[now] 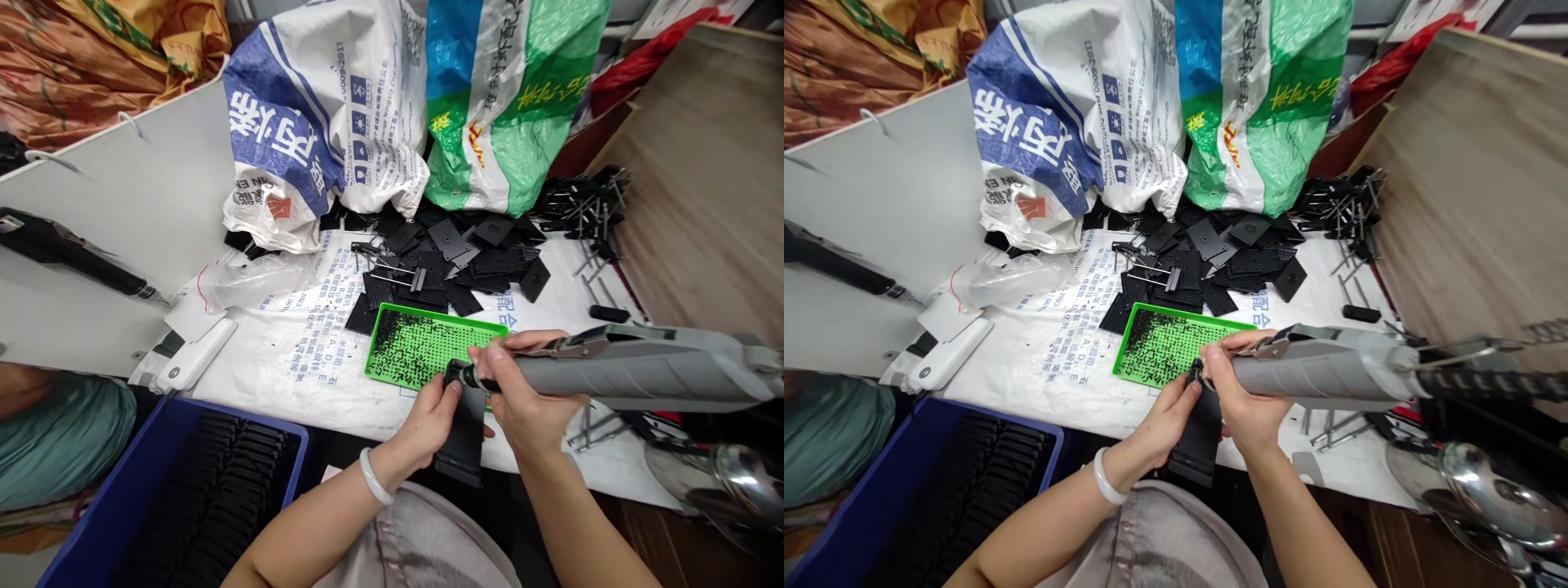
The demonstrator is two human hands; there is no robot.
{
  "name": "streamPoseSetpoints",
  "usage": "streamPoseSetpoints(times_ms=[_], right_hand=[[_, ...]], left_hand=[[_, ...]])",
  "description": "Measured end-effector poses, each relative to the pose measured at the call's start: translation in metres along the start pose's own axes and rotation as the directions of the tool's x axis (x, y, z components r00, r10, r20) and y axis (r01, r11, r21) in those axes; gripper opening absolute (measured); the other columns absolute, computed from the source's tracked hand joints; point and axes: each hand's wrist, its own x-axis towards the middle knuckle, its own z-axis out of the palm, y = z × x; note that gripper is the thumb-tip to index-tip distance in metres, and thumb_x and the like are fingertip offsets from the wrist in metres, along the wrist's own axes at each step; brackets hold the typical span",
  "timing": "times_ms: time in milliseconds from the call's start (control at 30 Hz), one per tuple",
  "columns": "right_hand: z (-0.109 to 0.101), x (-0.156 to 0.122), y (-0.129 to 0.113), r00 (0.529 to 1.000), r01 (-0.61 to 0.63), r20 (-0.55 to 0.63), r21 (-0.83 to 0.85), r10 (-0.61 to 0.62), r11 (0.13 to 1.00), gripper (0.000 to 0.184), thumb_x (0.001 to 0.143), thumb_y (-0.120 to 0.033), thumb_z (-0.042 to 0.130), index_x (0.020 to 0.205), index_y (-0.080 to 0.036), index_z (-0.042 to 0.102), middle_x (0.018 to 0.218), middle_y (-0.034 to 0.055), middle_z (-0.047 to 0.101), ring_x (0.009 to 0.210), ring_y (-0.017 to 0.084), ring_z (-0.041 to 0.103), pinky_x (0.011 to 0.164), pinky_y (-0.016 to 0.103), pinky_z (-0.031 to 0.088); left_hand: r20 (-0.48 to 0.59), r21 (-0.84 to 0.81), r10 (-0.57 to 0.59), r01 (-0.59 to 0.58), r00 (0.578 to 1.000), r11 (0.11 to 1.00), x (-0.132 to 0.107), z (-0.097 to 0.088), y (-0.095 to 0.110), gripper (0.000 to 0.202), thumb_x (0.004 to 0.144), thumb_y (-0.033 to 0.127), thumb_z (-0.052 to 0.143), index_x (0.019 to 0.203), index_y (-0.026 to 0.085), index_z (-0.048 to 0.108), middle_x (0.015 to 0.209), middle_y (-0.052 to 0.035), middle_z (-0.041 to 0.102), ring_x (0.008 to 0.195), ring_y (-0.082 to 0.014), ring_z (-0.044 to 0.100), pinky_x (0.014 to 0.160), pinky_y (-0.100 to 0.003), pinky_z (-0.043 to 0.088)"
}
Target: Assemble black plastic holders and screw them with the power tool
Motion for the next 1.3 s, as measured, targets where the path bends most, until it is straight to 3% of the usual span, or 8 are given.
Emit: streamPoseSetpoints(times_ms=[467, 700, 800, 900, 967, 1100, 1167, 1300], right_hand=[[0.006, 0.009, 0.012, 0.993, -0.061, 0.1, 0.046, 0.056, 0.997, 0.025, 0.074, -0.017, 0.075, 0.076, -0.022, 0.05, 0.065, -0.0066, 0.052, 0.048, 0.011, 0.051, 0.063, 0.036, 0.055], [0.009, 0.016, 0.014, 0.988, -0.13, 0.079, -0.065, 0.135, 0.989, 0.032, 0.064, -0.025, 0.08, 0.071, -0.021, 0.049, 0.063, -0.0056, 0.053, 0.054, 0.012, 0.052, 0.059, 0.032, 0.053], [0.002, 0.019, 0.011, 0.96, -0.17, 0.224, -0.023, 0.171, 0.985, 0.033, 0.065, -0.023, 0.081, 0.069, -0.021, 0.048, 0.061, -0.0063, 0.051, 0.054, 0.011, 0.05, 0.057, 0.03, 0.05], [-0.008, 0.026, 0.006, 0.847, -0.227, 0.494, 0.003, 0.195, 0.974, 0.031, 0.067, -0.019, 0.08, 0.069, -0.022, 0.049, 0.058, -0.007, 0.051, 0.051, 0.011, 0.049, 0.051, 0.027, 0.046], [-0.01, 0.034, 0.003, 0.809, -0.227, 0.561, 0.023, 0.175, 0.974, 0.029, 0.068, -0.018, 0.079, 0.072, -0.022, 0.051, 0.059, -0.007, 0.053, 0.047, 0.01, 0.049, 0.051, 0.028, 0.047], [-0.004, 0.048, 0.016, 0.982, -0.093, 0.173, 0.121, 0.072, 0.988, 0.029, 0.068, -0.018, 0.08, 0.082, -0.022, 0.056, 0.058, -0.0089, 0.054, 0.043, 0.01, 0.049, 0.06, 0.034, 0.054], [0.002, 0.051, 0.034, 0.998, -0.062, 0.002, 0.089, 0.062, 0.994, 0.029, 0.066, -0.019, 0.081, 0.082, -0.02, 0.056, 0.059, -0.0085, 0.054, 0.043, 0.01, 0.05, 0.059, 0.033, 0.053], [0.007, 0.051, 0.072, 0.994, -0.087, -0.077, -0.057, 0.082, 0.995, 0.028, 0.064, -0.023, 0.081, 0.082, -0.017, 0.06, 0.063, -0.0051, 0.058, 0.048, 0.012, 0.053, 0.051, 0.028, 0.049]], left_hand=[[-0.032, 0.276, 0.126, -0.113, 0.991, 0.954, -0.002, 0.003, -0.001, 0.027, 0.09, 0.044, 0.05, 0.099, 0.019, 0.049, 0.082, -0.0077, 0.069, 0.063, -0.0211, 0.068, 0.056, -0.031, 0.052], [-0.002, 0.213, 0.057, -0.055, 0.998, 0.975, 0.004, -0.004, -0.008, 0.034, 0.088, 0.05, 0.052, 0.105, 0.02, 0.051, 0.078, -0.0094, 0.072, 0.068, -0.026, 0.07, 0.057, -0.033, 0.052], [0.015, 0.138, 0.077, -0.078, 0.997, 0.987, 0.004, -0.004, -0.007, 0.035, 0.084, 0.048, 0.06, 0.104, 0.019, 0.055, 0.077, -0.0096, 0.072, 0.074, -0.0271, 0.07, 0.061, -0.033, 0.052], [0.022, 0.086, 0.056, -0.058, 0.998, 0.995, 0.003, -0.004, -0.005, 0.037, 0.081, 0.046, 0.064, 0.104, 0.019, 0.057, 0.077, -0.0098, 0.071, 0.068, -0.0255, 0.07, 0.059, -0.033, 0.051], [0.03, 0.073, 0.01, -0.012, 0.999, 0.997, 0.0, -0.007, 0.0, 0.038, 0.081, 0.048, 0.063, 0.105, 0.019, 0.056, 0.081, -0.01, 0.072, 0.059, -0.0226, 0.068, 0.054, -0.031, 0.05], [-0.035, -0.076, -0.049, 0.047, 0.998, 0.996, -0.006, -0.028, 0.026, 0.046, 0.084, 0.055, 0.057, 0.106, 0.015, 0.058, 0.094, -0.0136, 0.072, 0.061, -0.02, 0.068, 0.054, -0.03, 0.051], [-0.053, -0.255, -0.056, 0.041, 0.997, 0.966, -0.007, -0.041, 0.043, 0.051, 0.088, 0.057, 0.05, 0.109, 0.012, 0.061, 0.106, -0.0165, 0.07, 0.072, -0.0205, 0.069, 0.063, -0.031, 0.054], [-0.046, -0.474, -0.016, -0.008, 0.999, 0.881, -0.002, -0.057, 0.066, 0.049, 0.092, 0.053, 0.046, 0.113, 0.012, 0.064, 0.118, -0.0154, 0.066, 0.081, -0.0192, 0.067, 0.076, -0.036, 0.056]])
